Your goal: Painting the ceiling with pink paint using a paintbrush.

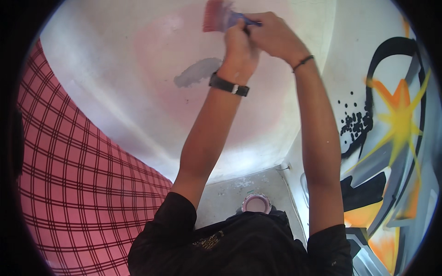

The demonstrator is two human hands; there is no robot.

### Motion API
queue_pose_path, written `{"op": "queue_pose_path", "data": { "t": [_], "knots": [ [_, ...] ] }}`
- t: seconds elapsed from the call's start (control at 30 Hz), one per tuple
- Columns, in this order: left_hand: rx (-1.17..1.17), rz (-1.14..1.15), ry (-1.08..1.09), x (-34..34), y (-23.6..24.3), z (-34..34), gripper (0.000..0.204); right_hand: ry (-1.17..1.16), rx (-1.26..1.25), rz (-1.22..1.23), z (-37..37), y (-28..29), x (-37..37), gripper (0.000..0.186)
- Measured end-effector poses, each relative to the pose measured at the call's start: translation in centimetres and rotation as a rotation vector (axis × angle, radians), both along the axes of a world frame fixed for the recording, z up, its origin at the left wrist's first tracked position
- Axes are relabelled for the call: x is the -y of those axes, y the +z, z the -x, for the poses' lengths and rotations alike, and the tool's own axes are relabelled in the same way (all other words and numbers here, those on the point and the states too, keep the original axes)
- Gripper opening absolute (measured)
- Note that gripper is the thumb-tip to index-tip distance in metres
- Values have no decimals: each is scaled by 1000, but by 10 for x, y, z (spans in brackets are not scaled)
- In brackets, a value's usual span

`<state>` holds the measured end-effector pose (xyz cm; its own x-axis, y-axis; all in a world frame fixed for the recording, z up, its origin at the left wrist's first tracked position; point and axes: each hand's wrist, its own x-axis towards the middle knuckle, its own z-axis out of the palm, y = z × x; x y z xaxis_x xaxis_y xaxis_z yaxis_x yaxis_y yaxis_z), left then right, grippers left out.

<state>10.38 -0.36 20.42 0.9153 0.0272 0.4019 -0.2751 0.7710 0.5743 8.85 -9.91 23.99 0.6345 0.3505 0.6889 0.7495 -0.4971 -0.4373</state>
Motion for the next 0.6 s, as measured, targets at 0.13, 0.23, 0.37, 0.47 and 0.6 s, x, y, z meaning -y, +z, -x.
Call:
{"op": "queue_pose_path", "data": {
  "t": [0.13,0.23,0.37,0.47,0.6],
  "knots": [
    [-6,-135,-201,63,5,-19,26,-125,-270,-129,-3,4,66,37],
    [-42,-155,-321,93,3,-32,24,-186,-305,-164,-12,-3,97,40],
    [-7,-53,-398,121,-18,-45,23,-422,11,-133,-12,-35,112,38],
    [103,-146,-305,111,-29,-31,32,-541,236,-142,14,-47,83,37],
    [23,-153,-604,90,-28,-29,48,-750,343,-40,5,-62,70,36]
  ]
}}
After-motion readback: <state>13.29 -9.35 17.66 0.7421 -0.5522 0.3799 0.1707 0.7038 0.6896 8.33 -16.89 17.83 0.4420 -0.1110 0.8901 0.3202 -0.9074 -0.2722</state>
